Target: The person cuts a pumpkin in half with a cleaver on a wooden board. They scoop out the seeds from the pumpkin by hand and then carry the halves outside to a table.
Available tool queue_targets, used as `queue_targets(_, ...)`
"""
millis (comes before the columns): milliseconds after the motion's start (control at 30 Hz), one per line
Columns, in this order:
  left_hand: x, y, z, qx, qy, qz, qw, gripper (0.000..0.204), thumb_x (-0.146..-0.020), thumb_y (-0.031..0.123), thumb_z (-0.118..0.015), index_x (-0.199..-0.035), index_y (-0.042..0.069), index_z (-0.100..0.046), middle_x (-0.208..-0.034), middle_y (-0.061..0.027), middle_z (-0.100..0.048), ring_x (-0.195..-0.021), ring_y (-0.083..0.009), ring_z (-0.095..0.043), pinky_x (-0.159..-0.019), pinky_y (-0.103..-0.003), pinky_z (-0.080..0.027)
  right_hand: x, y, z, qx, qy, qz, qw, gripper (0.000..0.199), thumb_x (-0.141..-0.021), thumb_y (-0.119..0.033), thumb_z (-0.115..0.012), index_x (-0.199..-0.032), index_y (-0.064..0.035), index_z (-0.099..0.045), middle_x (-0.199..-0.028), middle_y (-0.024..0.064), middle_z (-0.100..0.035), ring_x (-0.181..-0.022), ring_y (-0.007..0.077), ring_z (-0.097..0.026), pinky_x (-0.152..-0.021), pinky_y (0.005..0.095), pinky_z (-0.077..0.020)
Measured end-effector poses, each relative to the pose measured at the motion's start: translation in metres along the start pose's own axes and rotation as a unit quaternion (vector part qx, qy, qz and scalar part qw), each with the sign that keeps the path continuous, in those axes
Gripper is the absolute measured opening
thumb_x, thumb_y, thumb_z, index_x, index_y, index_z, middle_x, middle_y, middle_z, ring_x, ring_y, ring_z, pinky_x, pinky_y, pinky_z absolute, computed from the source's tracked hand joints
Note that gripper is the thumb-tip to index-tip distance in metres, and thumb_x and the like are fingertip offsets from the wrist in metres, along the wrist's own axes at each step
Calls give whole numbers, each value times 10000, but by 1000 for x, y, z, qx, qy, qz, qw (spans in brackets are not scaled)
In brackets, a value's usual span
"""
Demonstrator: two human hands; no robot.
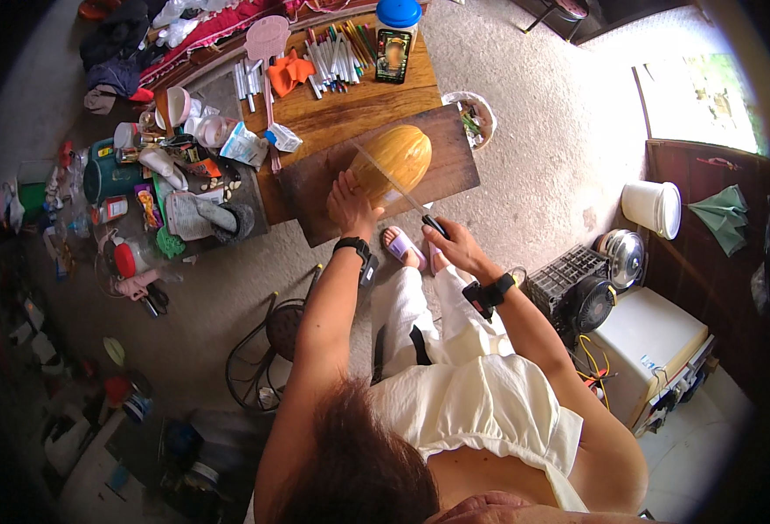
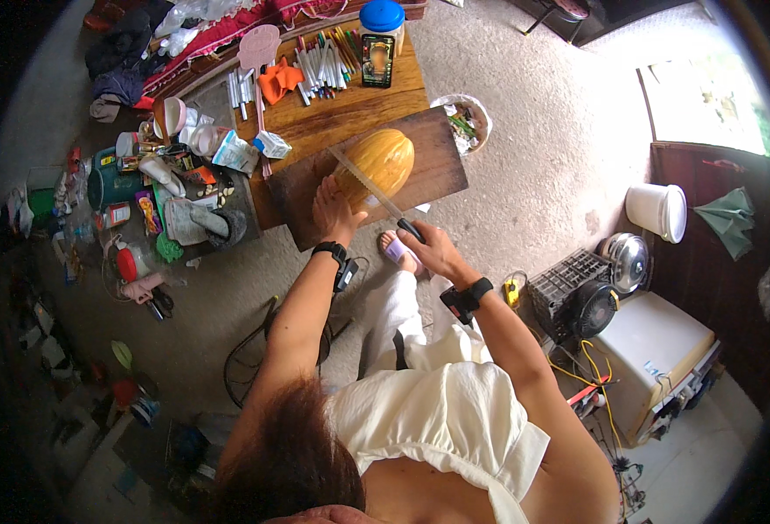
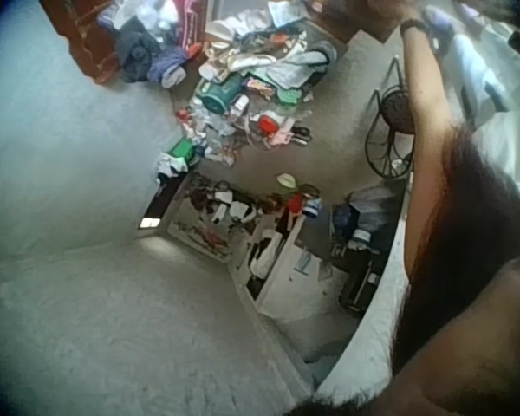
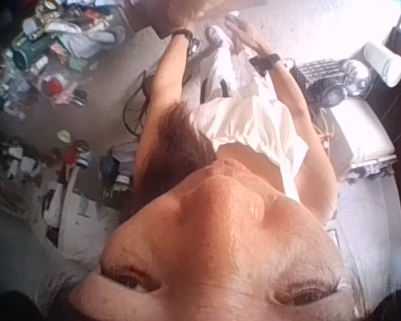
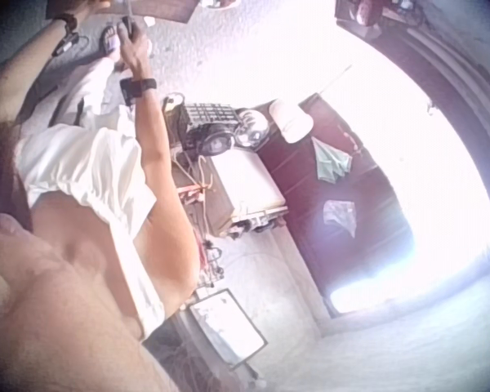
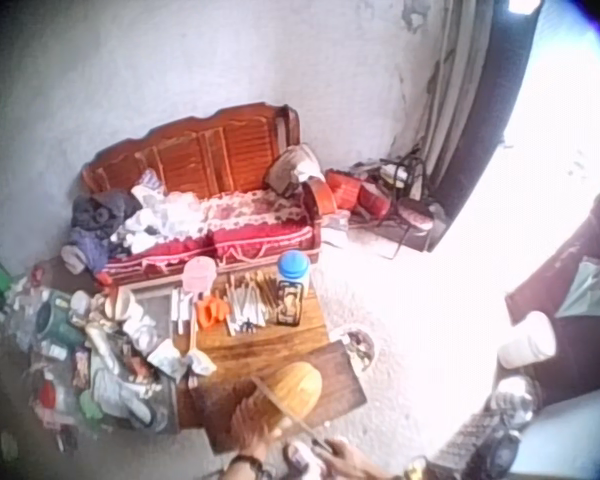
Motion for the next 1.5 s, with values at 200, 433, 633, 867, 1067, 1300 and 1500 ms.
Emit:
queue_targets(200,1,-6,-6,9,37,-12,999,1180,-580,400,-910,-1487,18,-258,-1515,-208,-330,-1356,-375,-358,-1123,-493,-305,-1,0,0,13,-22,-6,1000,461,-968,-428,-583,-944,31,-615,-734,146,-594,-682,196,-537,-650,391,-465)
queue_targets(433,-2,-9,-13,20,34,-12,999,1194,-579,398,-909,-1493,14,-244,-1516,-216,-331,-1349,-387,-367,-1128,-498,-297,0,6,-7,31,1,1,1000,420,-965,-407,-582,-1073,-3,-619,-890,220,-669,-809,312,-648,-741,414,-494)
queue_targets(633,-4,-11,-12,14,3,-2,1000,1193,-583,382,-909,-1498,15,-237,-1527,-221,-317,-1386,-379,-342,-1154,-476,-276,0,3,-5,51,-12,-31,998,450,-966,-409,-547,-1184,-17,-587,-1014,278,-668,-956,431,-651,-827,458,-501)
queue_targets(867,6,-32,-1,90,-16,-19,996,1154,-608,311,-906,-1504,26,-238,-1546,-211,-286,-1422,-352,-307,-1131,-538,-303,-5,0,-8,112,21,14,993,463,-969,-430,-516,-1060,21,-567,-940,325,-636,-913,495,-615,-775,513,-470)
queue_targets(1067,54,-52,8,142,-36,120,982,1165,-652,338,-892,-1531,47,-185,-1600,-169,-210,-1472,-334,-215,-1161,-570,-230,-4,-2,-11,114,29,-32,993,532,-984,-488,-510,-941,38,-576,-809,321,-601,-802,511,-589,-686,507,-449)
queue_targets(1300,98,-62,9,181,-74,232,953,1158,-697,359,-875,-1541,72,-138,-1621,-113,-166,-1498,-282,-160,-1151,-620,-202,-4,-3,-29,122,65,-21,990,528,-990,-481,-506,-934,38,-585,-796,326,-602,-791,511,-596,-678,514,-448)
queue_targets(1500,122,-60,2,175,-79,250,949,1185,-686,397,-876,-1550,90,-125,-1614,-115,-160,-1495,-286,-164,-1137,-652,-190,1,-14,-27,135,68,-39,988,539,-985,-496,-501,-943,34,-590,-818,322,-619,-829,510,-608,-700,522,-454)
Point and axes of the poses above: each hand's wrist, its own x-axis away from the middle knuckle, its own z-axis out of the back of the hand, y = z × x, the point moved 1 cm from there along -x, towards the middle knuckle
